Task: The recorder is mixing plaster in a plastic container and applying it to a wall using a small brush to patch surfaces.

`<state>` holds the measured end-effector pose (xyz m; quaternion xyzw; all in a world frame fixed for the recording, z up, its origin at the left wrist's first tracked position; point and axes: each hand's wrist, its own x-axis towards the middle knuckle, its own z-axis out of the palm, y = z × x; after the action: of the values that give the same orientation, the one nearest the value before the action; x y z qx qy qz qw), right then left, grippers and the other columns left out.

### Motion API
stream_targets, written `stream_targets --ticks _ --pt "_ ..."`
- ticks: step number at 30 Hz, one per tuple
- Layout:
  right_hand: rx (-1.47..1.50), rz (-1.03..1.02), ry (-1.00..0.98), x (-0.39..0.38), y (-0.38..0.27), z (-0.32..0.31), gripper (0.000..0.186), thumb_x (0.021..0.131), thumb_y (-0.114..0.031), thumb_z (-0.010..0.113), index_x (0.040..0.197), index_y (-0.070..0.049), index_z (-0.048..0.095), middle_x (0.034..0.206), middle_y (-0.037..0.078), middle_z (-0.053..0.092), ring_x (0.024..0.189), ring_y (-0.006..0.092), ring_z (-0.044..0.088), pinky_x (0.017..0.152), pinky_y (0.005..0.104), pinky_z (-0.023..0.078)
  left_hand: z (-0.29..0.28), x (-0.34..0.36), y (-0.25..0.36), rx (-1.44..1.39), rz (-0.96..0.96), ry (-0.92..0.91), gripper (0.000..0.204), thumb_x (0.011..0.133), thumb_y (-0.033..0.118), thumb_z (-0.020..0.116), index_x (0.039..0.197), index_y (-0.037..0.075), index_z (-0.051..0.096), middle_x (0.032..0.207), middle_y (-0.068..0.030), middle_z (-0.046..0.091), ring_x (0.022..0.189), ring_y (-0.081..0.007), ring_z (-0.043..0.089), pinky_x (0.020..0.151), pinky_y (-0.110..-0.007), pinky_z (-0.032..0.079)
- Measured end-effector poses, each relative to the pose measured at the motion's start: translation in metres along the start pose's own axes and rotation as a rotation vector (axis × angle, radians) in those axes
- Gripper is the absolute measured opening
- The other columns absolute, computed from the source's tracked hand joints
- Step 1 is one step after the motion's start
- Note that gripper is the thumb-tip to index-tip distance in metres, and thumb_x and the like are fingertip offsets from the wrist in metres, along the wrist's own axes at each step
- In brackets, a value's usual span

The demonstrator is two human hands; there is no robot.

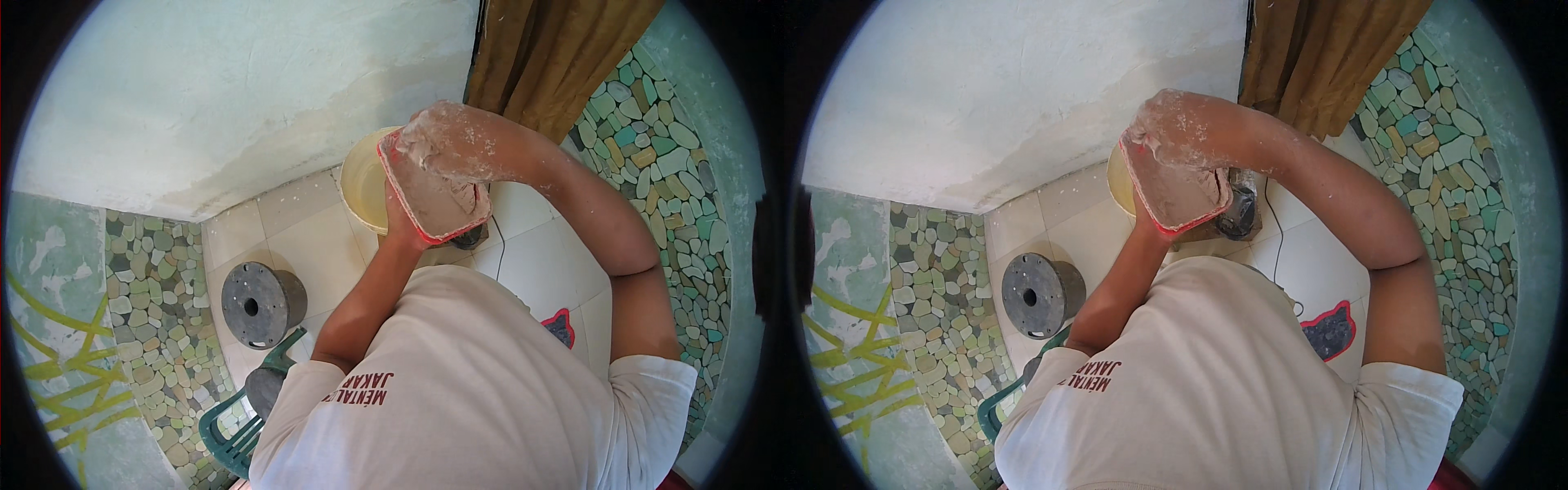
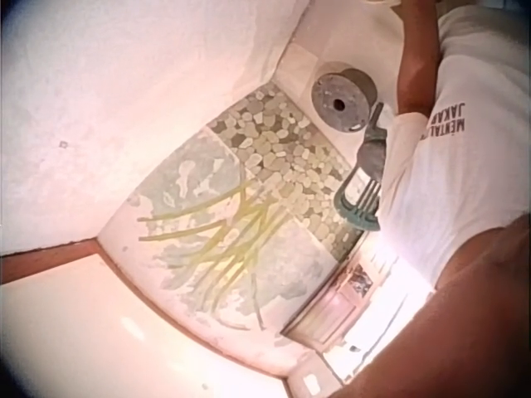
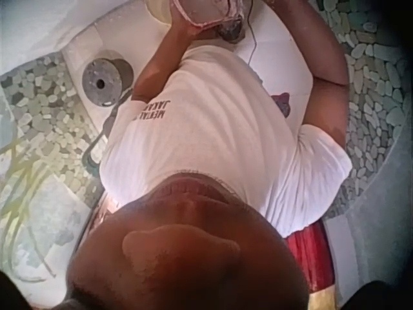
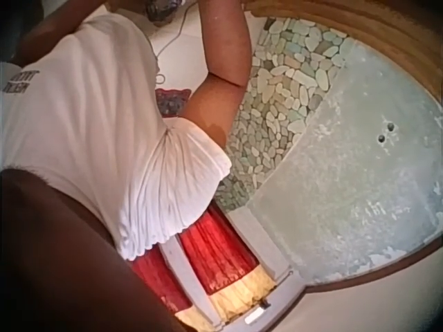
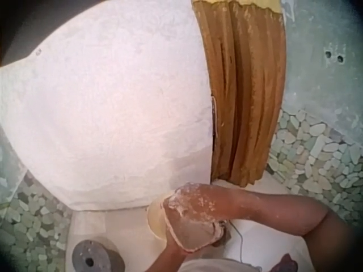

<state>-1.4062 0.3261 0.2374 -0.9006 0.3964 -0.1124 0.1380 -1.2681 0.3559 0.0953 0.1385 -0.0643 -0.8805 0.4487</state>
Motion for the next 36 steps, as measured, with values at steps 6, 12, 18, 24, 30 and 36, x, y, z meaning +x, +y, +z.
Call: stream_targets --ticks 6,12,18,24,30,36 --pt "0.120 0.034 0.115 0.003 0.002 0.003 0.032 0.085 -0.011 0.051 0.114 -0.003 0.063 0.115 0.016 0.062 0.109 0.0328 0.056 0.100 0.0412 0.042 -0.013 0.003 0.002 -0.030 -0.001 -0.015 0.057 0.096 0.055 0.037 0.135 0.015 0.046 0.131 -0.0079 0.053 0.119 -0.0288 0.052 0.101 -0.048 0.043" --pt "0.045 -0.076 0.157 0.014 -0.003 0.006 0.028 0.088 -0.013 0.053 0.113 -0.004 0.063 0.112 0.015 0.064 0.105 0.0325 0.059 0.095 0.0416 0.045 -0.013 -0.006 0.011 -0.099 0.012 -0.030 0.062 0.094 0.060 0.034 0.137 0.016 0.045 0.132 -0.0092 0.052 0.122 -0.0297 0.051 0.103 -0.049 0.041" --pt "0.015 -0.065 0.015 0.045 -0.031 0.030 0.027 0.085 -0.011 0.056 0.110 -0.005 0.065 0.106 0.015 0.067 0.096 0.0344 0.063 0.087 0.0413 0.050 -0.034 -0.016 0.034 -0.032 0.189 0.048 0.066 0.095 0.062 0.029 0.140 0.015 0.043 0.136 -0.0099 0.050 0.124 -0.0304 0.049 0.105 -0.050 0.039" --pt "-0.070 -0.160 -0.016 0.088 -0.053 0.049 0.028 0.083 -0.010 0.057 0.109 -0.007 0.066 0.106 0.013 0.067 0.098 0.0320 0.063 0.087 0.0417 0.050 -0.039 -0.047 0.072 -0.001 0.352 0.043 0.067 0.097 0.062 0.022 0.142 0.015 0.040 0.140 -0.0100 0.047 0.127 -0.0312 0.047 0.108 -0.050 0.037" --pt "-0.018 -0.262 0.026 0.138 -0.099 0.058 0.030 0.081 -0.009 0.059 0.110 -0.007 0.066 0.107 0.011 0.067 0.101 0.0302 0.061 0.088 0.0419 0.050 -0.051 -0.089 0.122 -0.022 0.468 0.123 0.068 0.097 0.062 0.020 0.143 0.015 0.038 0.140 -0.0103 0.046 0.128 -0.0315 0.045 0.108 -0.050 0.036" --pt "0.021 -0.333 -0.036 0.190 -0.143 0.070 0.025 0.082 -0.006 0.059 0.105 -0.005 0.067 0.105 0.011 0.067 0.101 0.0299 0.060 0.088 0.0411 0.050 -0.065 -0.132 0.169 0.103 0.608 0.036 0.068 0.097 0.061 0.018 0.144 0.015 0.037 0.141 -0.0103 0.046 0.129 -0.0310 0.045 0.108 -0.049 0.037"
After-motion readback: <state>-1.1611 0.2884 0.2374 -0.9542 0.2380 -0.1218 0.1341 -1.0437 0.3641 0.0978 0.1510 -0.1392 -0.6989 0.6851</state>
